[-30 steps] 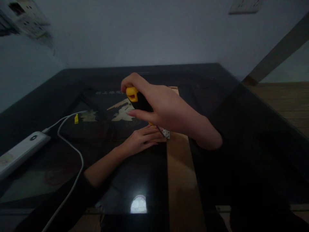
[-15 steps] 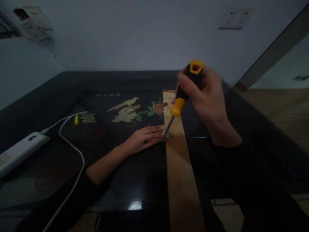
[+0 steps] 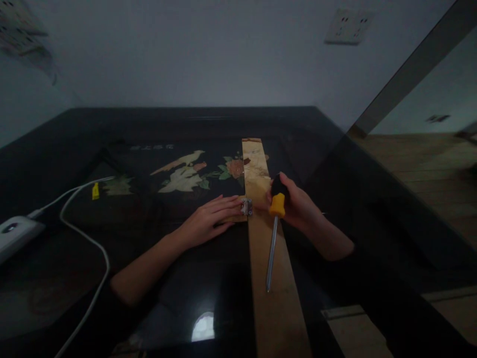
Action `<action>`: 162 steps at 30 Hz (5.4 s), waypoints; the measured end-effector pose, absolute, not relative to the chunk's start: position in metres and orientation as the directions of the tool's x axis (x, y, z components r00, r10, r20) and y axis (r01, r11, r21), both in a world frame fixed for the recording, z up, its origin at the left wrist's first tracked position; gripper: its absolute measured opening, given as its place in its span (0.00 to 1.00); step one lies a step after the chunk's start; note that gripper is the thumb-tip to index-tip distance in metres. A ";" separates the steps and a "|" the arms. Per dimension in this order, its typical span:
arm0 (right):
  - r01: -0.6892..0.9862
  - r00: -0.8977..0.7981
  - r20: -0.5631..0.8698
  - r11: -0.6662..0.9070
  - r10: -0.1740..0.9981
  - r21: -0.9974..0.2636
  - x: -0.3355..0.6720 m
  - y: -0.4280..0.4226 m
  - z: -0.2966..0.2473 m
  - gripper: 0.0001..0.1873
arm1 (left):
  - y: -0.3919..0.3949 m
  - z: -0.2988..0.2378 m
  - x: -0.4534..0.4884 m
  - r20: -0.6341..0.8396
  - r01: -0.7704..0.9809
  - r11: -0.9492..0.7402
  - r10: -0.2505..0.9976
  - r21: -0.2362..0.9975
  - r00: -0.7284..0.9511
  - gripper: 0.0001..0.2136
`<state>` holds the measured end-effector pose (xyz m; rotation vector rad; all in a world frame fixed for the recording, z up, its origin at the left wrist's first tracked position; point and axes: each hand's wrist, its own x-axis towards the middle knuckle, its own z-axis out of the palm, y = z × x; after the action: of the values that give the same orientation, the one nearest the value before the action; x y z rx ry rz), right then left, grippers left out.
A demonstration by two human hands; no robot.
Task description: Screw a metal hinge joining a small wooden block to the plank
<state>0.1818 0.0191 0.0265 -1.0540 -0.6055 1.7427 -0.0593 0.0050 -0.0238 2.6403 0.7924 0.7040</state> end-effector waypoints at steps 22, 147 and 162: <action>-0.396 -0.217 -0.316 -0.379 0.924 -0.836 0.177 0.015 0.021 0.17 | 0.006 -0.020 -0.056 0.323 0.448 -0.801 0.579 0.396 0.749 0.15; 0.794 -0.033 0.329 0.225 0.944 -0.564 0.300 -0.076 -0.056 0.25 | -0.065 -0.008 0.129 -0.005 0.743 -0.454 0.852 0.492 0.524 0.33; 0.799 -0.049 0.309 0.223 0.950 -0.559 0.330 -0.060 -0.052 0.25 | -0.047 -0.020 0.154 0.046 0.711 -0.490 0.837 0.504 0.545 0.33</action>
<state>0.3298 -0.0603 -0.0521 -1.6102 -1.8795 0.3119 0.1541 -0.0469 -0.0195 2.3553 1.2583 0.3986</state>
